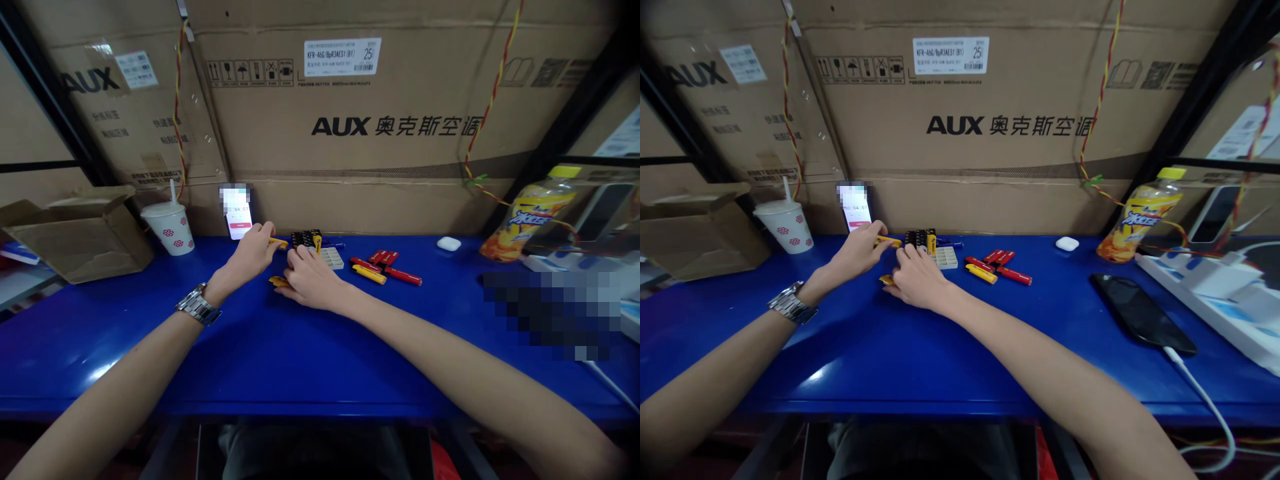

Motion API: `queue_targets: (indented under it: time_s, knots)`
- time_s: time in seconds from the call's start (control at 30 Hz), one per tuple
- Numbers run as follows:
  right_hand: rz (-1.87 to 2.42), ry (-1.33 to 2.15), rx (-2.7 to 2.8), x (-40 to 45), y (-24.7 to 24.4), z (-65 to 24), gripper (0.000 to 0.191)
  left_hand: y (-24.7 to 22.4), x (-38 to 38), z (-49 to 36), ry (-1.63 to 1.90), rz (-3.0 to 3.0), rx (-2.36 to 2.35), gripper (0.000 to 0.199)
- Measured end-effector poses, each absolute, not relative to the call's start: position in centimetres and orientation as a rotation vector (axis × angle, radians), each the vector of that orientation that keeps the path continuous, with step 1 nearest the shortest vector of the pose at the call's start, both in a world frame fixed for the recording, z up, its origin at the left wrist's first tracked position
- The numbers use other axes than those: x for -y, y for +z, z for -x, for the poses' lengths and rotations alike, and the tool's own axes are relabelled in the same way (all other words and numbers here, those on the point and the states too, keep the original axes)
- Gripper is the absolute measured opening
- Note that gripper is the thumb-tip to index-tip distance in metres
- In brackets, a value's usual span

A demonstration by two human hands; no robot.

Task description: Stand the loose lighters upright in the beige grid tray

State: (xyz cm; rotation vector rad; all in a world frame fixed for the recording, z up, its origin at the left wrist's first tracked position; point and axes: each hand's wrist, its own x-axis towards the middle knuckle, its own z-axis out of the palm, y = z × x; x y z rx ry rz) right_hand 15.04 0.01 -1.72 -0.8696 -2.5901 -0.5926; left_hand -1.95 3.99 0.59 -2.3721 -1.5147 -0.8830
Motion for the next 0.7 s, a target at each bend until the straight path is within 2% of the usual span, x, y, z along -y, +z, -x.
queue_targets:
  time_s: [0.17,0.33,0.53,0.7]
  knots:
    - [0.84,-0.397,2.654,0.4,-1.5,-16.0,0.027,1.3,-3.6,1.5,-1.026,2.384,1.517,0.012]
    - [0.852,0.174,2.428,-0.1,-1.2,-18.4,0.012,1.8,-3.3,1.5,-1.155,2.448,1.543,0.015]
    - [0.907,0.514,1.895,-2.8,-2.2,-20.1,0.025,1.5,-3.4,1.3,-1.592,2.516,1.305,0.019]
    - [0.874,0.684,1.68,-4.2,-3.0,-20.5,0.026,1.3,-2.6,0.2,-1.854,2.769,1.215,0.019]
